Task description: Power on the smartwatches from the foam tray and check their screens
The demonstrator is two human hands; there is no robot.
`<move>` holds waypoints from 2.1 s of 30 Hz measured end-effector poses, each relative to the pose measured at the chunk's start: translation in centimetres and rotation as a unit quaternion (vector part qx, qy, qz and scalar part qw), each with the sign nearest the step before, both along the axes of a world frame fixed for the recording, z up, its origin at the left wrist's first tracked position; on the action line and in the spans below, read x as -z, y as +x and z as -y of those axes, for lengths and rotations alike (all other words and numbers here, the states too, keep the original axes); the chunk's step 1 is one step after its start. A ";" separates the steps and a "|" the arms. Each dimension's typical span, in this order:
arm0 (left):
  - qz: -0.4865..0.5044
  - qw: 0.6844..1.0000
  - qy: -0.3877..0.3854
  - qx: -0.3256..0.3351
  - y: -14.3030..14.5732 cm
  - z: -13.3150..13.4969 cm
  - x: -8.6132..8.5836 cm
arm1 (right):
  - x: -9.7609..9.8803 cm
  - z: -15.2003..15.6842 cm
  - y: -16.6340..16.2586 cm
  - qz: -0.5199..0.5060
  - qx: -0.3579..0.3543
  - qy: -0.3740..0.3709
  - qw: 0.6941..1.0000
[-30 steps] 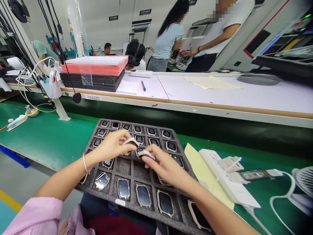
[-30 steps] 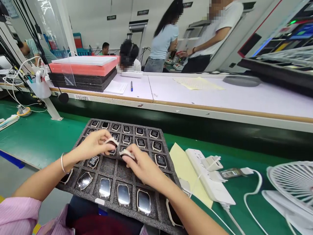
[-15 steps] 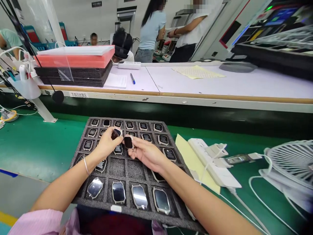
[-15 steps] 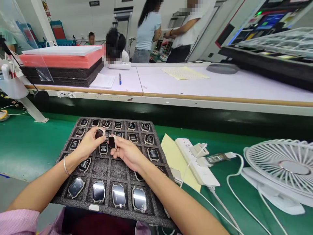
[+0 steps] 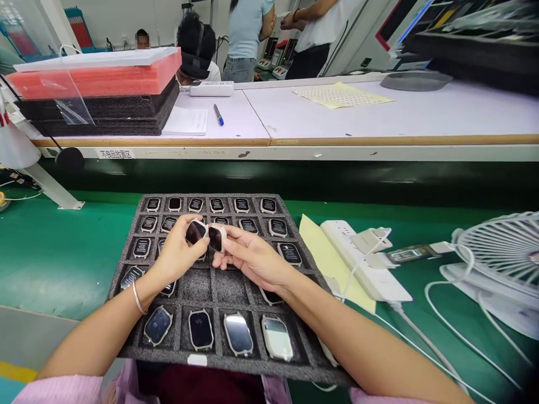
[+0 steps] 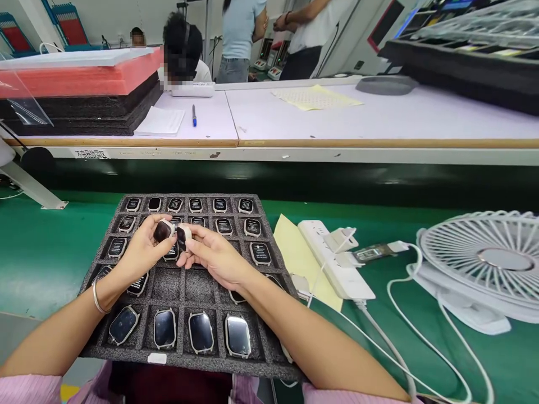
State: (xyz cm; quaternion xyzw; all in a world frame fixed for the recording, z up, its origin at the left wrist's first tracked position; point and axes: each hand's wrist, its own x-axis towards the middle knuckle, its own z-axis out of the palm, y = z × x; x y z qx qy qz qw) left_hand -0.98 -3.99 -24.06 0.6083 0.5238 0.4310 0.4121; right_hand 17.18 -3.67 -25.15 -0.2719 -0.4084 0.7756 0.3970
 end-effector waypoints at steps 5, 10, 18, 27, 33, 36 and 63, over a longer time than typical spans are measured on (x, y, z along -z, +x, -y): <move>0.018 1.000 -0.008 -0.006 0.2 0.3 0.0 | 0.0 -0.1 0.0 -0.017 -0.004 0.001 1.000; 0.017 1.000 -0.003 -0.012 0.3 0.4 0.2 | -0.1 -0.1 0.1 -0.028 -0.025 -0.002 0.999; 0.009 0.999 0.032 -0.008 0.3 0.6 0.5 | -0.3 -0.2 0.1 -0.038 -0.027 -0.005 0.999; 0.032 0.999 0.017 -0.012 0.4 0.7 0.4 | -0.2 -0.1 0.2 -0.038 -0.027 0.004 0.999; 0.032 0.999 0.017 -0.007 0.5 0.8 0.2 | -0.3 -0.1 0.3 -0.037 -0.034 0.008 0.999; 0.033 0.999 0.014 -0.011 0.5 0.8 0.0 | -0.3 -0.1 0.3 -0.031 -0.032 0.010 0.999; 0.051 0.999 0.007 -0.013 0.6 1.0 0.0 | -0.2 -0.1 0.4 -0.044 -0.037 0.031 0.998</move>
